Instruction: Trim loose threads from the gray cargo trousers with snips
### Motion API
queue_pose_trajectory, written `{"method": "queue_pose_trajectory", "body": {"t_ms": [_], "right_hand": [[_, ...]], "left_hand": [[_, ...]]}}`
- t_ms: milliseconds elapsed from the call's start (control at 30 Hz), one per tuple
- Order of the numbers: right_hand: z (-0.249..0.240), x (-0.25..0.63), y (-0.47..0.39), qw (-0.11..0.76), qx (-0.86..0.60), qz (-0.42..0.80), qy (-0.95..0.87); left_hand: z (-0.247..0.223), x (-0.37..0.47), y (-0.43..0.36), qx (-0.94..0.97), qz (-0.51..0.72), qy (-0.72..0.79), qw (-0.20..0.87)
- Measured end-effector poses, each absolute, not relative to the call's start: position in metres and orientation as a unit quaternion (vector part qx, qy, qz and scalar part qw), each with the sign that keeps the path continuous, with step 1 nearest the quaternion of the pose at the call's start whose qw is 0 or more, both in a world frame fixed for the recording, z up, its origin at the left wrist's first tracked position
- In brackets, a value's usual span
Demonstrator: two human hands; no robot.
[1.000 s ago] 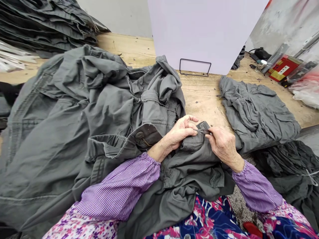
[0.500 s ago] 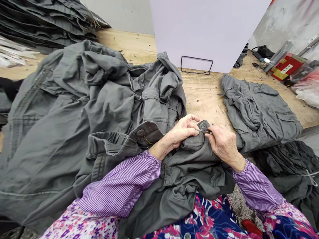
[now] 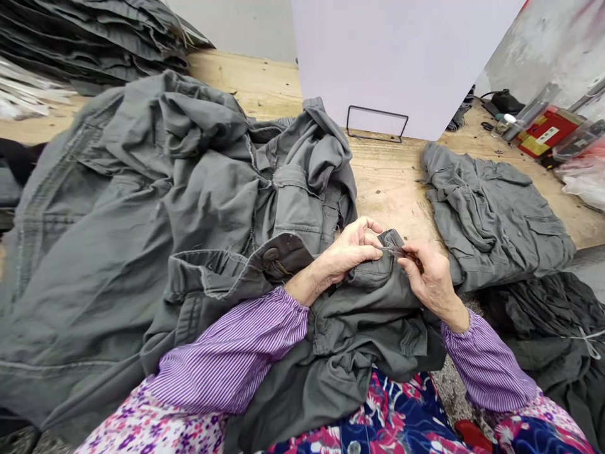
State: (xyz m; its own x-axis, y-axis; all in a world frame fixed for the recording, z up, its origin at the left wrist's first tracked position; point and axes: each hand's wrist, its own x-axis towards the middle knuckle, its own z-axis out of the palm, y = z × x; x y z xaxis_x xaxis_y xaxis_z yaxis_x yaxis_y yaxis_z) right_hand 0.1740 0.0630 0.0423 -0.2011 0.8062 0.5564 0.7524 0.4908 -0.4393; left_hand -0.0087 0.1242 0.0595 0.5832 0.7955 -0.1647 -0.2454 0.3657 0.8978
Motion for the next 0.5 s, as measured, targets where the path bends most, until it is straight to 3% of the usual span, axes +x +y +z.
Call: {"method": "queue_pose_trajectory", "body": {"t_ms": [167,500], "right_hand": [[0.0471,0.1807,0.0645,0.308,-0.492,-0.051,-0.813],[0.0512,0.1725,0.0699,0.26,-0.472,-0.087,-0.838]], "left_hand": [[0.06,-0.0089,0.1238,0.452,0.344,0.31,0.763],[0.061,-0.0087,0.1226,0.467,0.344,0.304,0.756]]}}
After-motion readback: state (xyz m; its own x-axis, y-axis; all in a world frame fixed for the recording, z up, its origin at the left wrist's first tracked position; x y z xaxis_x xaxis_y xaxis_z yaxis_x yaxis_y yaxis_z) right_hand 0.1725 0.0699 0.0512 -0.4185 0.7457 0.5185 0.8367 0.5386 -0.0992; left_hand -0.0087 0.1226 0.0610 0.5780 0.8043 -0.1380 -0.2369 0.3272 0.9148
